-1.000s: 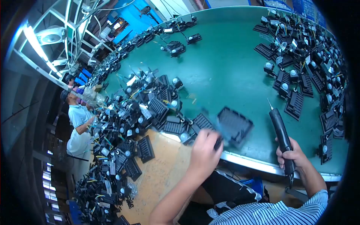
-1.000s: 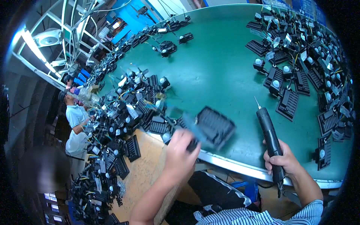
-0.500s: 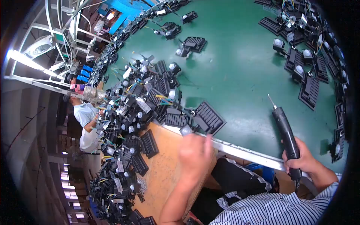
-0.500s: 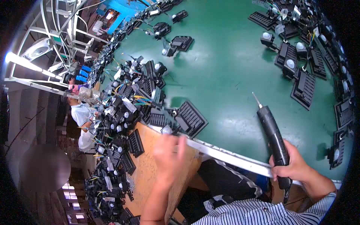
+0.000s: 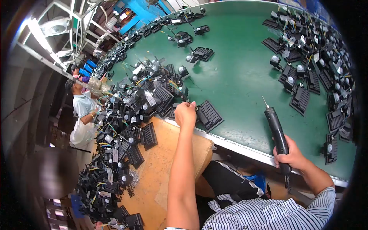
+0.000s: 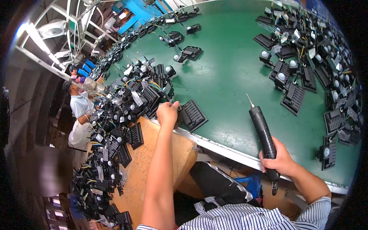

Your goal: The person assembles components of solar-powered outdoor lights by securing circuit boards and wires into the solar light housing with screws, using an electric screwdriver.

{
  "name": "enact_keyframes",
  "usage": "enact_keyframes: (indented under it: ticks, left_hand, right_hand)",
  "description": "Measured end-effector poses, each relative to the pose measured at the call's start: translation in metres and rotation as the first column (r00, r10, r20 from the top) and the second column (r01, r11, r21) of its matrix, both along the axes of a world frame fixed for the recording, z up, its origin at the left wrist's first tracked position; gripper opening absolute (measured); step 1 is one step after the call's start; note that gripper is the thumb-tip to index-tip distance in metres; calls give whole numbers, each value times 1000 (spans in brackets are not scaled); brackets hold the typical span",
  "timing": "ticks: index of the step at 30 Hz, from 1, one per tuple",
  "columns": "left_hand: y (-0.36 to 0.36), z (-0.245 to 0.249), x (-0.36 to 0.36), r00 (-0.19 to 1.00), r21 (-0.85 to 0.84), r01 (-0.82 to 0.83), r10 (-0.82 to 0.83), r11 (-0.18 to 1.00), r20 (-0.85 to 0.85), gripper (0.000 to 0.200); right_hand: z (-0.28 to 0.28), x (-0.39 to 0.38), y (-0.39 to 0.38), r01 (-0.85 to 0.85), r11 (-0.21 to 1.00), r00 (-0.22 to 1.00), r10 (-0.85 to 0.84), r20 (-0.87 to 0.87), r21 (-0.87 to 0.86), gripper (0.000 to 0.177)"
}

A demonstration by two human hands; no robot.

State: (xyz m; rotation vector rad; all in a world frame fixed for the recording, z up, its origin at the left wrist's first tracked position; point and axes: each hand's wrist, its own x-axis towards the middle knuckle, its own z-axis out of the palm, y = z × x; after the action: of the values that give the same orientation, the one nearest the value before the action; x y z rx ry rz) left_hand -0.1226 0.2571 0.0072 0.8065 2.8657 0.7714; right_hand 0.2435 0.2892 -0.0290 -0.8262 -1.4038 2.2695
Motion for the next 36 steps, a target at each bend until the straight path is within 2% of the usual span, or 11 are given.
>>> enact_keyframes:
  ticks: [4, 6, 14, 16, 18, 21, 24, 27, 30, 32, 36]
  left_hand:
    - [-26, -4, 0, 928, 170, 266, -205, 949, -310, 25]
    - [-52, 15, 16, 908, 477, 405, -280, 780, -312, 17]
    - [-237, 63, 13, 908, 799, 15, -343, 601, 241, 23]
    - [-279, 67, 0, 924, 577, 250, -370, 777, 98, 16]
    - [-298, 61, 7, 801, 111, 361, -248, 926, -545, 8]
    - [-302, 19, 7, 641, -83, 593, -532, 801, -553, 19]
    - [-299, -3, 26, 731, 74, 634, -566, 769, -381, 21]
    - [-299, -3, 38, 815, 272, 533, -401, 801, -418, 25]
    - [-339, 5, 9, 886, 245, 348, -231, 905, -402, 26]
    - [-390, 35, -13, 988, 282, 115, -80, 952, -131, 24]
    - [-491, 105, -43, 910, -75, -247, 205, 966, -362, 21]
  right_hand:
    - [-1, 1, -1, 39, 996, 999, -41, 33, 77, 61]
    - [7, -2, -6, 50, 995, 993, -59, 98, 87, 58]
    - [-59, 12, 17, 110, 961, 993, -116, 9, 254, 68]
    - [-67, 12, 23, 108, 950, 993, -87, -84, 292, 69]
    - [-76, 15, 33, 93, 933, 994, -68, -86, 347, 70]
    - [-71, 5, 30, 41, 936, 993, -1, -114, 350, 75]
    - [-61, -12, 9, -22, 949, 977, 86, -193, 313, 82]
    - [-45, -52, -36, -46, 949, 964, 124, -234, 311, 89]
    - [-31, -81, -63, -129, 955, 965, 183, -188, 268, 92]
    - [-32, -92, -68, -165, 950, 953, 223, -205, 265, 92]
    - [-28, -108, -74, -186, 946, 939, 250, -236, 265, 92]
